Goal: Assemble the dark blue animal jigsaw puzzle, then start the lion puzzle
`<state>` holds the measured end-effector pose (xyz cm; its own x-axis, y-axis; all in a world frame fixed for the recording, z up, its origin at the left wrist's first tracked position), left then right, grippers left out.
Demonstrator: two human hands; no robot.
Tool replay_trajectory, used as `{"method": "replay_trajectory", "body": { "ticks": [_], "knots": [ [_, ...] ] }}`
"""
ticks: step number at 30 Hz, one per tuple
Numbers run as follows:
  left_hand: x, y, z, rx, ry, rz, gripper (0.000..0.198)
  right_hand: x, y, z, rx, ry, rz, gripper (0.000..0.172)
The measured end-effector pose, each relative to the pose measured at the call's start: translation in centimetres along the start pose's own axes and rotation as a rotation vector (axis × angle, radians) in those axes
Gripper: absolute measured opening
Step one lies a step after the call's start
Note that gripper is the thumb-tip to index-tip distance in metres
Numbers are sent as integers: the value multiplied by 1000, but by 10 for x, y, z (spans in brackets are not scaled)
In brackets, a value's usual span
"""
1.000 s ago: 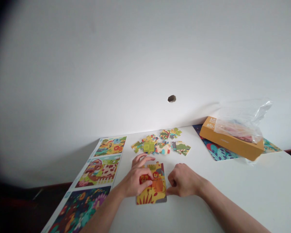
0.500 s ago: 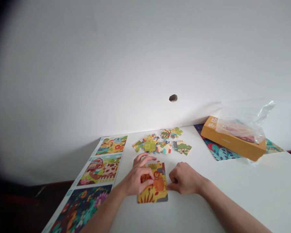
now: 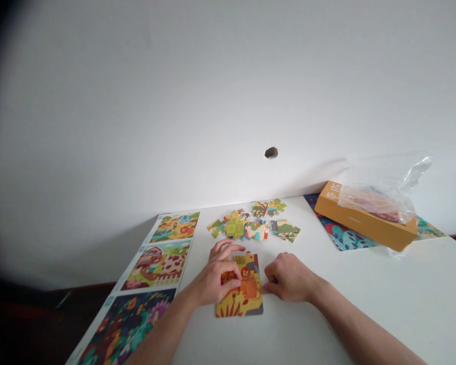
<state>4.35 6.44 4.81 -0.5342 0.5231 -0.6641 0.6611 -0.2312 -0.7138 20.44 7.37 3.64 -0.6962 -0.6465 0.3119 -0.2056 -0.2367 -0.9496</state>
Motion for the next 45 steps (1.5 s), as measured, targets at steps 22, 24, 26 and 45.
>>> {"method": "replay_trajectory", "body": {
  "ticks": [22,24,26,45],
  "knots": [
    [-4,2,-1,36,11,24,11,-5,2,-1,21,78,38,28],
    [-7,2,-1,38,27,19,12,-6,2,-1,18,87,41,26],
    [-9,3,-1,39,42,9,13,-6,2,-2,20,99,40,26],
    [-13,4,-1,56,96,143,21,-10,6,-2,29,166,91,29]
  ]
}}
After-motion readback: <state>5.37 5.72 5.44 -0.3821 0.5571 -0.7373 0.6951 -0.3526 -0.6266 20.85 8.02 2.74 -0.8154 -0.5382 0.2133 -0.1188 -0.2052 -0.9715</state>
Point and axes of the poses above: each hand's wrist, its own z-axis away from the middle knuckle, its own y-axis out of the palm, x = y × z, the point moved 8 cm from there along -z, towards the middle knuckle, and after that the axes turned 9 degrees about z, right-handed, at the moved point
